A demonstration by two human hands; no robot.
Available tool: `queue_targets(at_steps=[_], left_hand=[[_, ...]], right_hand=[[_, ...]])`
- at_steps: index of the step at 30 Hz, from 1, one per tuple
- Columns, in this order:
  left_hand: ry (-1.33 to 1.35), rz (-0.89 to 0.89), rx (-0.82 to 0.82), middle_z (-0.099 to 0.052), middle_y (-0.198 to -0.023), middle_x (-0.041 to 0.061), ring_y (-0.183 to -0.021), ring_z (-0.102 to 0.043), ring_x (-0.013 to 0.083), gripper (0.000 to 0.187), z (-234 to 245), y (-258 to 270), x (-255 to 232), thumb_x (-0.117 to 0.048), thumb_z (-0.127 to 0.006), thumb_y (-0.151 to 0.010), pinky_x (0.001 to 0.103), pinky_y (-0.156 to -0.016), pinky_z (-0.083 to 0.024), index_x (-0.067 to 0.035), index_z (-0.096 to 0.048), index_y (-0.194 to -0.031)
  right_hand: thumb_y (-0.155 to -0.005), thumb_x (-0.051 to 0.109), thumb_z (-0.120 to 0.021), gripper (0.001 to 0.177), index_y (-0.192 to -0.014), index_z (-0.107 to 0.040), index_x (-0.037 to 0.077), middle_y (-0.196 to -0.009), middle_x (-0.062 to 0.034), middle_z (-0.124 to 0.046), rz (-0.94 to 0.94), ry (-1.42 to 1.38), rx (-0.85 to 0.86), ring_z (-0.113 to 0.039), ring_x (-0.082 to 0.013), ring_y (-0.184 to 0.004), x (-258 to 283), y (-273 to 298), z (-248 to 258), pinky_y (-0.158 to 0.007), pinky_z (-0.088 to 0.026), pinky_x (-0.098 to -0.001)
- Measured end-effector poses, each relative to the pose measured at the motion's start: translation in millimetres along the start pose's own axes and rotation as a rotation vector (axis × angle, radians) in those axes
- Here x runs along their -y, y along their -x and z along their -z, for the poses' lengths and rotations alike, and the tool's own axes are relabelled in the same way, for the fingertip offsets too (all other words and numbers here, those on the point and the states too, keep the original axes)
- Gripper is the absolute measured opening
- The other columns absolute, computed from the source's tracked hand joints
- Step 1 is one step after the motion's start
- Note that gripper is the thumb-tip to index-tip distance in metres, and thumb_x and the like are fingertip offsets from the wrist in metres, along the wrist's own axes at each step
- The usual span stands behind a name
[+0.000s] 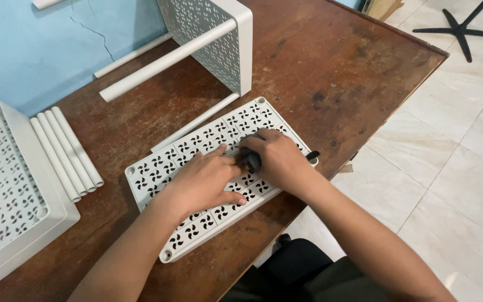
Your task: The person wipes a white perforated plastic tray with a cloth, then inserts it into a partially assembled white plastic shelving unit. They continue to wipe another tray and place it into the unit, completing the assembly of a two-tiered shelf.
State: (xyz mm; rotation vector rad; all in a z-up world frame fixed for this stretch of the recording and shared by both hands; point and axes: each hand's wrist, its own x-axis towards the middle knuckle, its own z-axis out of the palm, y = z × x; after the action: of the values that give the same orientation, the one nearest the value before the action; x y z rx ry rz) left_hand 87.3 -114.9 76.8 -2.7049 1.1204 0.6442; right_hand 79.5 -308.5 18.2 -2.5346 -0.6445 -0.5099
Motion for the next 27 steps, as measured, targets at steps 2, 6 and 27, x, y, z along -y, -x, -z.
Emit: queue_targets(at_steps=[2, 6, 27], left_hand=[[0.057, -0.037, -0.087, -0.039, -0.158, 0.000, -0.151, -0.025, 0.0321, 0.074, -0.1, 0.8, -0.5, -0.057, -0.071, -0.079, 0.061, -0.117, -0.030, -0.018, -0.057, -0.140], [0.084, -0.035, -0.107, -0.035, -0.160, 0.000, -0.150, -0.025, 0.0301, 0.080, -0.5, 0.7, -1.6, -0.056, -0.074, -0.076, 0.061, -0.117, -0.031, -0.019, -0.056, -0.144], [-0.021, -0.021, -0.145, -0.024, -0.161, 0.022, -0.148, -0.017, 0.0511, 0.083, -24.7, -11.7, -10.3, -0.066, -0.055, -0.091, 0.076, -0.107, -0.030, -0.009, -0.040, -0.150]], right_hand=[[-0.067, 0.002, -0.077, 0.043, -0.110, -0.075, 0.009, -0.094, -0.0152, -0.071, -0.039, 0.003, -0.008, -0.071, -0.0355, -0.086, -14.3, -3.5, 10.1, -0.078, -0.059, -0.0438], [-0.068, 0.003, -0.079, 0.036, -0.104, -0.077, 0.010, -0.093, -0.0146, -0.072, -0.216, 0.159, -0.039, -0.071, -0.0349, -0.085, -42.0, -13.8, 26.3, -0.076, -0.059, -0.0448], [-0.062, 0.000, -0.077, 0.044, -0.104, -0.075, 0.015, -0.099, -0.0087, -0.071, -0.077, 0.018, 0.033, -0.069, -0.0329, -0.090, 3.4, 46.7, 37.0, -0.075, -0.058, -0.0432]])
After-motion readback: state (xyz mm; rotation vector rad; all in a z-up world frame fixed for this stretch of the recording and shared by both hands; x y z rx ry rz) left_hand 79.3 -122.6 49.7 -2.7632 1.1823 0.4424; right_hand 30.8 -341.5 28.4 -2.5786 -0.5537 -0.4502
